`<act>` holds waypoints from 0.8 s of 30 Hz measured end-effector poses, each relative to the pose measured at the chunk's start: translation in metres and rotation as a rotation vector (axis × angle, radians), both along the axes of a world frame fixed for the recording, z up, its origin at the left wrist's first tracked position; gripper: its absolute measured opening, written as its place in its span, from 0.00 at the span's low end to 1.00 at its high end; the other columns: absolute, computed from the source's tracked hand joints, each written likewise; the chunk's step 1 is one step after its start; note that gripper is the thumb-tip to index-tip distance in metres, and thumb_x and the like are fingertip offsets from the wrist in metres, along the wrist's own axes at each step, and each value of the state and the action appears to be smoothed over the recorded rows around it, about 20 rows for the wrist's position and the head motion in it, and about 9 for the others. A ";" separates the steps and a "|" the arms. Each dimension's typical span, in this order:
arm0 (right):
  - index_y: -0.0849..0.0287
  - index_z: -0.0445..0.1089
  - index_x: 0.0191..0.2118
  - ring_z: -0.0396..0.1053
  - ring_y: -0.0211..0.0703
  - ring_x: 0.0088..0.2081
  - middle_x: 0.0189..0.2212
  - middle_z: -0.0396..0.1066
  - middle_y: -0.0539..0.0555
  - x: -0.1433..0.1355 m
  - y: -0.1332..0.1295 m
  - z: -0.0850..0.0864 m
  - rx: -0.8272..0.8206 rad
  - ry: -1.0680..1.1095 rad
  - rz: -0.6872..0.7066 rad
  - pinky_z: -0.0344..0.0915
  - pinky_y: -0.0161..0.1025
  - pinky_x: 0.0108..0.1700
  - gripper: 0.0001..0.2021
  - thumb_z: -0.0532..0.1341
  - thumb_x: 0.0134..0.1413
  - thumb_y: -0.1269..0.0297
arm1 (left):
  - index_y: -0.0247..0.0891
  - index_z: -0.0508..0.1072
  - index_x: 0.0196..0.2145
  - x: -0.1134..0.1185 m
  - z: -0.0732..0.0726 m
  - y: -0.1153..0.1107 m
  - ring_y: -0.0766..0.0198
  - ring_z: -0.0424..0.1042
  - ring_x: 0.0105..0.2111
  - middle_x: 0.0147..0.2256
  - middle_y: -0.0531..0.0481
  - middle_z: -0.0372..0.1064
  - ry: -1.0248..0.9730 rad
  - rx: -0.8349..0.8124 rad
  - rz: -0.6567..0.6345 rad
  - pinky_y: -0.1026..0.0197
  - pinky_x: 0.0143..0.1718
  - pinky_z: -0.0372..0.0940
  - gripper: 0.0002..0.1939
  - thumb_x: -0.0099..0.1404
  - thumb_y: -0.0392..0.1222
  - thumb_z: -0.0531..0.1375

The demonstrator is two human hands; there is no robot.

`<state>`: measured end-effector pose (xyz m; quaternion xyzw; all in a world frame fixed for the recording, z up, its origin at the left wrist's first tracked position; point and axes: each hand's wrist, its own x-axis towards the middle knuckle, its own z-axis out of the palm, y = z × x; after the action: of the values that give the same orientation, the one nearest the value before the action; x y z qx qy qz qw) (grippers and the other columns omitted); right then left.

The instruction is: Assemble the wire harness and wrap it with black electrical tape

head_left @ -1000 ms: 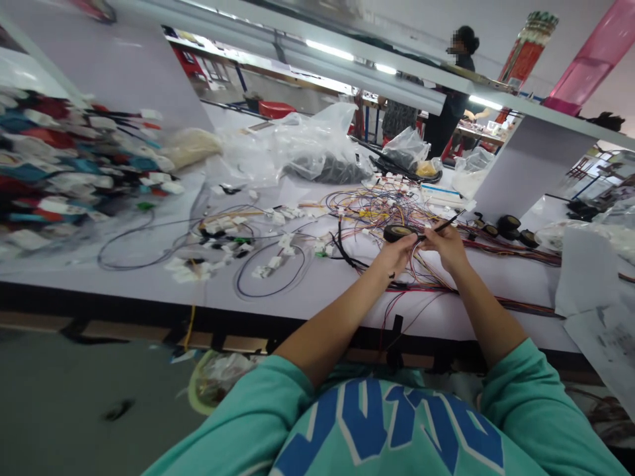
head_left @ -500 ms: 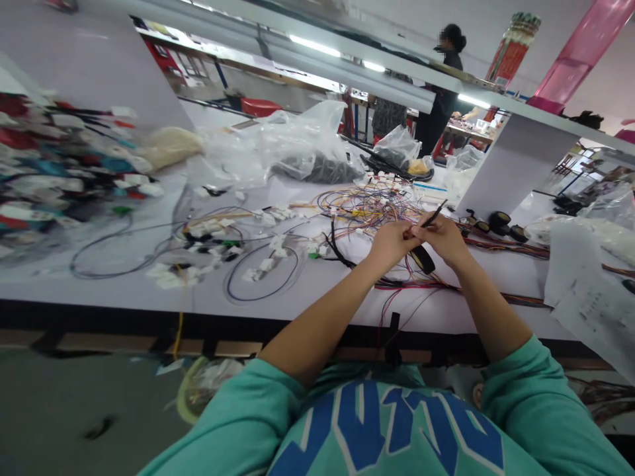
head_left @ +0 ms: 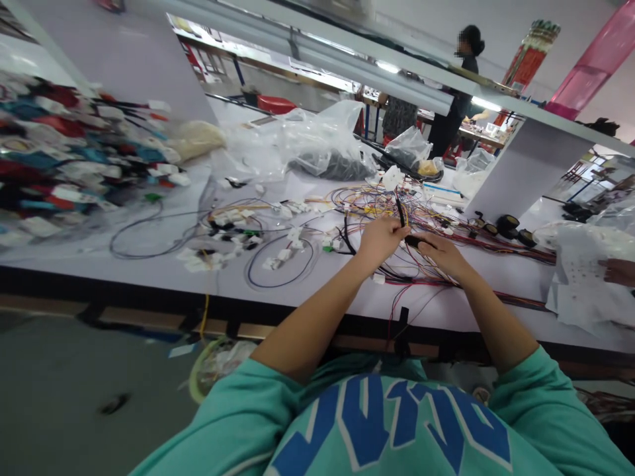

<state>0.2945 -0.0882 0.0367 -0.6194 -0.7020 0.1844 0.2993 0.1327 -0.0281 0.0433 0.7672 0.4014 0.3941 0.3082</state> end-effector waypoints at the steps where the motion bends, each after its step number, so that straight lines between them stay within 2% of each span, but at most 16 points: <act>1: 0.52 0.70 0.44 0.67 0.45 0.45 0.42 0.71 0.51 0.002 0.005 -0.001 0.000 0.025 0.019 0.59 0.45 0.49 0.15 0.54 0.50 0.61 | 0.37 0.59 0.11 -0.001 0.001 -0.001 0.68 0.54 0.18 0.13 0.55 0.52 0.011 0.008 -0.005 0.64 0.22 0.45 0.17 0.54 0.40 0.56; 4: 0.54 0.72 0.36 0.67 0.44 0.43 0.39 0.72 0.50 0.004 0.024 -0.002 0.034 0.063 0.141 0.58 0.45 0.49 0.11 0.56 0.46 0.66 | 0.37 0.64 0.13 -0.002 0.003 0.001 0.66 0.59 0.21 0.15 0.53 0.58 0.015 0.043 -0.107 0.64 0.25 0.50 0.13 0.53 0.39 0.56; 7: 0.57 0.72 0.31 0.66 0.44 0.45 0.40 0.71 0.51 -0.001 0.040 -0.005 0.084 0.092 0.261 0.58 0.44 0.50 0.07 0.59 0.42 0.68 | 0.38 0.68 0.14 -0.002 0.004 0.009 0.63 0.65 0.27 0.19 0.51 0.64 -0.053 0.110 -0.242 0.63 0.32 0.56 0.09 0.49 0.38 0.60; 10: 0.59 0.69 0.34 0.66 0.44 0.43 0.38 0.71 0.53 -0.004 0.043 -0.012 0.094 0.133 0.212 0.61 0.44 0.47 0.09 0.57 0.44 0.67 | 0.37 0.69 0.15 -0.003 0.001 0.016 0.62 0.66 0.31 0.21 0.51 0.67 -0.177 0.067 -0.357 0.62 0.36 0.58 0.08 0.48 0.40 0.62; 13: 0.60 0.68 0.37 0.67 0.42 0.36 0.34 0.70 0.55 -0.002 0.029 -0.021 0.102 0.084 0.115 0.63 0.43 0.41 0.12 0.51 0.51 0.63 | 0.35 0.70 0.17 -0.004 -0.008 0.019 0.66 0.65 0.25 0.20 0.52 0.66 -0.321 -0.151 -0.385 0.64 0.30 0.59 0.10 0.50 0.43 0.60; 15: 0.60 0.65 0.44 0.67 0.43 0.38 0.38 0.69 0.57 -0.001 0.013 -0.024 0.205 -0.042 0.114 0.63 0.44 0.41 0.15 0.51 0.51 0.63 | 0.34 0.70 0.17 -0.003 -0.015 0.019 0.70 0.61 0.21 0.18 0.54 0.64 -0.413 -0.296 -0.338 0.66 0.25 0.56 0.11 0.50 0.44 0.60; 17: 0.59 0.60 0.51 0.64 0.46 0.46 0.47 0.65 0.61 -0.004 -0.003 -0.022 0.354 -0.233 0.171 0.61 0.47 0.46 0.20 0.54 0.50 0.64 | 0.33 0.70 0.18 -0.001 -0.020 0.019 0.71 0.59 0.19 0.16 0.55 0.63 -0.486 -0.396 -0.298 0.67 0.23 0.55 0.11 0.49 0.44 0.60; 19: 0.57 0.60 0.52 0.59 0.47 0.52 0.51 0.62 0.60 -0.012 -0.014 -0.018 0.464 -0.454 0.258 0.55 0.48 0.51 0.20 0.53 0.51 0.67 | 0.33 0.70 0.17 0.002 -0.023 0.019 0.72 0.60 0.19 0.17 0.54 0.64 -0.540 -0.464 -0.274 0.68 0.23 0.55 0.10 0.48 0.43 0.61; 21: 0.55 0.63 0.49 0.60 0.43 0.51 0.47 0.67 0.57 -0.022 -0.020 -0.014 0.514 -0.641 0.352 0.51 0.45 0.53 0.17 0.49 0.54 0.72 | 0.33 0.70 0.18 0.004 -0.023 0.019 0.72 0.61 0.19 0.18 0.53 0.66 -0.589 -0.516 -0.267 0.68 0.23 0.56 0.10 0.47 0.42 0.62; 24: 0.54 0.66 0.45 0.65 0.39 0.42 0.35 0.72 0.53 -0.035 -0.024 -0.009 0.509 -0.804 0.455 0.50 0.42 0.49 0.17 0.46 0.56 0.76 | 0.33 0.70 0.18 0.004 -0.024 0.018 0.73 0.61 0.18 0.17 0.53 0.66 -0.633 -0.594 -0.267 0.69 0.22 0.56 0.09 0.46 0.42 0.63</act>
<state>0.2597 -0.1125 0.0273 -0.3808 -0.9007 -0.1840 0.0997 0.1372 -0.0097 0.0195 0.5322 0.2805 0.4340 0.6706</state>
